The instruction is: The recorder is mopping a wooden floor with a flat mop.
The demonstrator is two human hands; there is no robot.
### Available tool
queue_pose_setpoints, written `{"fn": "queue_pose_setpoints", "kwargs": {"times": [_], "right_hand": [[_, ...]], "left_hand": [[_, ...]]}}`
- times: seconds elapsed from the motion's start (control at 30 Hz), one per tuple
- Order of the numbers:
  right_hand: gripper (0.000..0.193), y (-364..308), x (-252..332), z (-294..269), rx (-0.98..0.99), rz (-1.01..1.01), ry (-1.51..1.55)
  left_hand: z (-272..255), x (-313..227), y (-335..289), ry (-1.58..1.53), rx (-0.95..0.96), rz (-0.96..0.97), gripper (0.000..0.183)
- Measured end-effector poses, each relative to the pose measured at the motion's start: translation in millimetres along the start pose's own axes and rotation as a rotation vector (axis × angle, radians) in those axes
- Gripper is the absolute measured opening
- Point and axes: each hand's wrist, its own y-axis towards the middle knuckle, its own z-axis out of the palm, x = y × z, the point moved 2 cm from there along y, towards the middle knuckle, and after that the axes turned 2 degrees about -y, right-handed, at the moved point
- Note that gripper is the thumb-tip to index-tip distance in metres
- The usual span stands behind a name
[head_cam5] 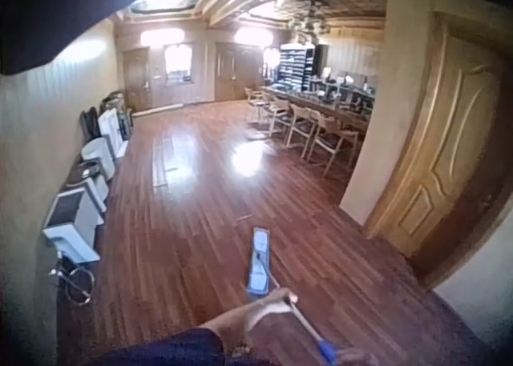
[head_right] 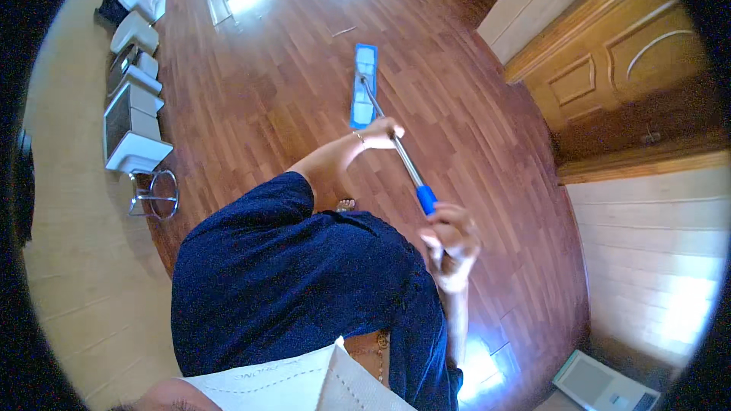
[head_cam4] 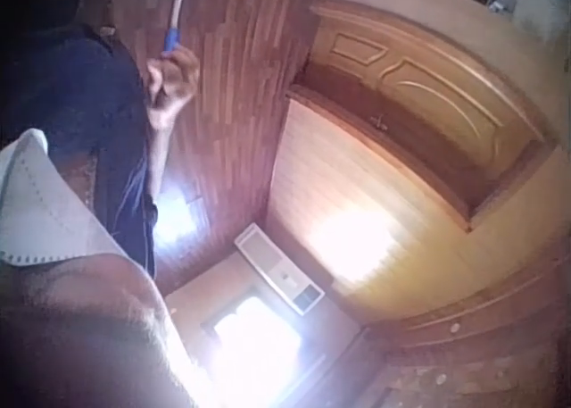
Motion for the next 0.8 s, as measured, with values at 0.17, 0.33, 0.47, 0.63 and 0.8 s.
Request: {"fn": "queue_pose_setpoints", "kwargs": {"times": [0.17,0.33,0.47,0.63,0.8], "right_hand": [[0.019,29,-21,43,0.248,-0.089,0.056],[0.021,55,-27,55,0.302,-0.079,0.165],[0.027,53,-37,64,0.309,-0.038,0.36],[0.029,57,-19,77,0.474,0.198,0.702],[0.018,69,7,73,0.761,0.054,0.732]], "left_hand": [[-16,91,-37,0.209,-0.175,-0.041,0.026],[-31,87,-84,0.065,-0.371,-0.338,0.027],[-30,68,-131,0.094,-0.543,-0.522,0.031],[-36,32,-209,0.2,-0.848,-0.601,0.032],[-15,37,-269,0.322,-0.952,-0.658,0.035]]}}
